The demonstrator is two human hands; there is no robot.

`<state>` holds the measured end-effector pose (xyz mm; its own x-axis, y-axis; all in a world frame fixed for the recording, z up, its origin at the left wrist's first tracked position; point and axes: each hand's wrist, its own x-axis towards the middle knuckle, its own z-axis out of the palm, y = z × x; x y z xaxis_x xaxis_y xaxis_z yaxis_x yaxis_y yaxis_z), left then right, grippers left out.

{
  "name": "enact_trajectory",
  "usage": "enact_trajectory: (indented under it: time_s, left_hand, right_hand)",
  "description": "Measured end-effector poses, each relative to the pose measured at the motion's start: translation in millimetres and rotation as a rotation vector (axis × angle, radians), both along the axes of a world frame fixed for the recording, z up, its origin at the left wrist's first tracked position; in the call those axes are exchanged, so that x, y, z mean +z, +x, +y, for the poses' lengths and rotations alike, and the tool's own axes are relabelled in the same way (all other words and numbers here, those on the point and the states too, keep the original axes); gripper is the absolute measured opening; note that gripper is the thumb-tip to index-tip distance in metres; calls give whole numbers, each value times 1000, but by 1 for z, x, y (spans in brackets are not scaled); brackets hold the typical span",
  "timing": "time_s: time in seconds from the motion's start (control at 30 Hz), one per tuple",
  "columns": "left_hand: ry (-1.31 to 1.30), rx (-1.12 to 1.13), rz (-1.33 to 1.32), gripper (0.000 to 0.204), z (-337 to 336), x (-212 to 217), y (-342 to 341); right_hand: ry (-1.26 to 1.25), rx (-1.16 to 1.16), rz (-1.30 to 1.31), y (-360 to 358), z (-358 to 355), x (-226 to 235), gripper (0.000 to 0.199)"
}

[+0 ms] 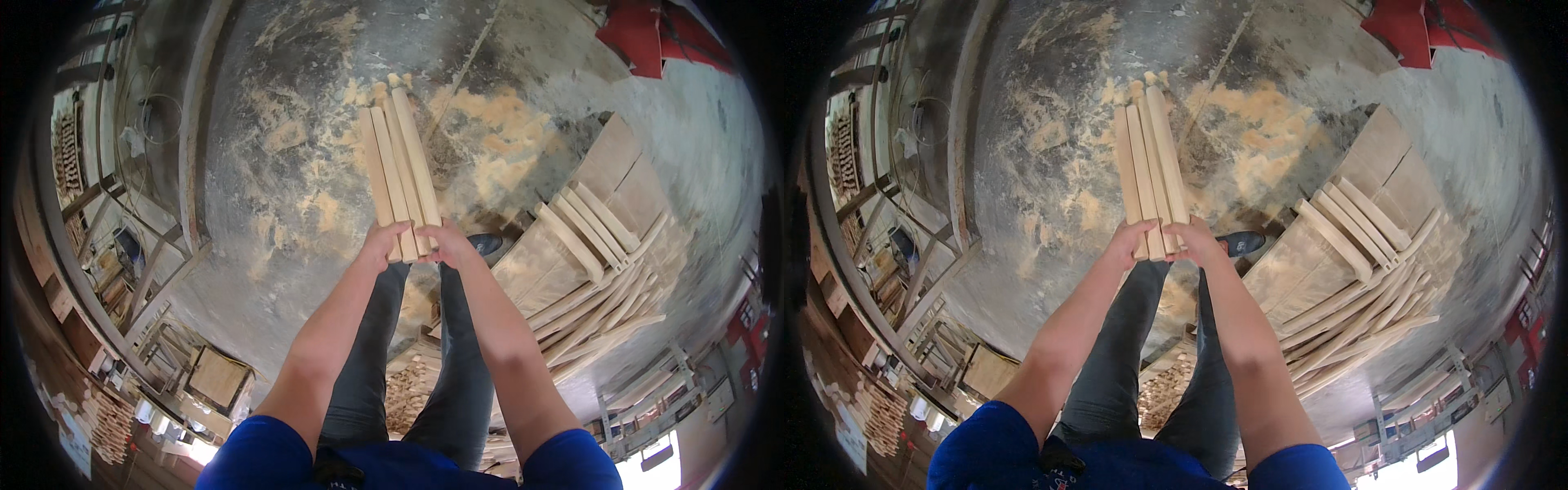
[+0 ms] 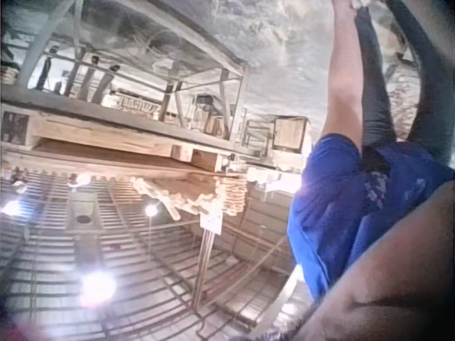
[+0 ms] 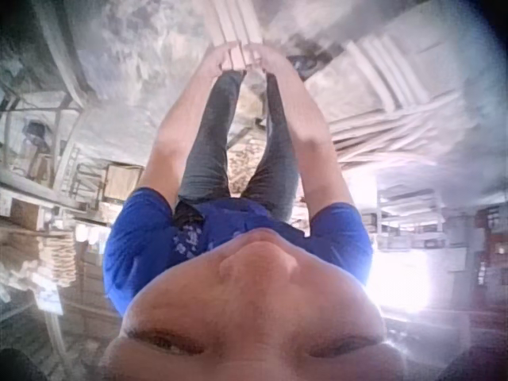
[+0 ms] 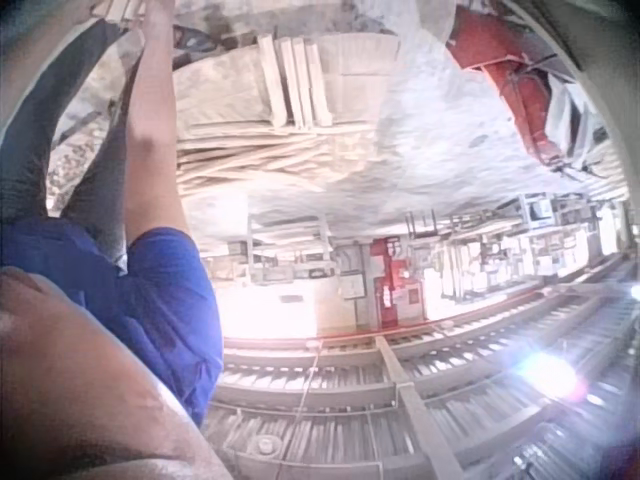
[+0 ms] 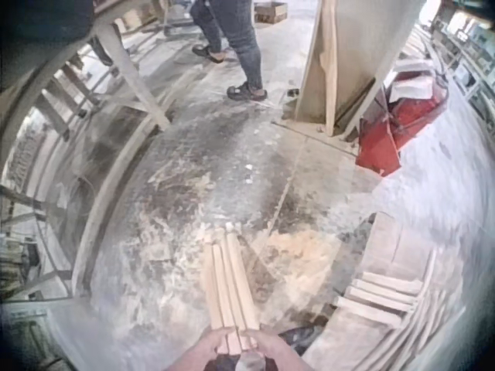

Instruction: The person repeatedly picks up small wooden chair leg components from a pile on the floor, aligns them, and places them onto a growing stack on a nearby workbench. The person handles the parts by hand without using tools.

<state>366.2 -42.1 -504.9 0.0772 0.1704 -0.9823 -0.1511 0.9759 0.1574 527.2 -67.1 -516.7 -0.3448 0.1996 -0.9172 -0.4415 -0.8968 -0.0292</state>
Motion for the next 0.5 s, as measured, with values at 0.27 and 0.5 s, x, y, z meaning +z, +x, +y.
enact_trajectory:
  time_s: [0.27, 0.5]
  left_hand:
    - [402, 48, 105, 49, -21, 40, -21]
    - [-126, 32, 33, 51, 32, 4, -58]
  right_hand:
    - [155, 72, -80, -29, -6, 37, 53]
    - [-86, 86, 0, -61, 19, 11, 49]
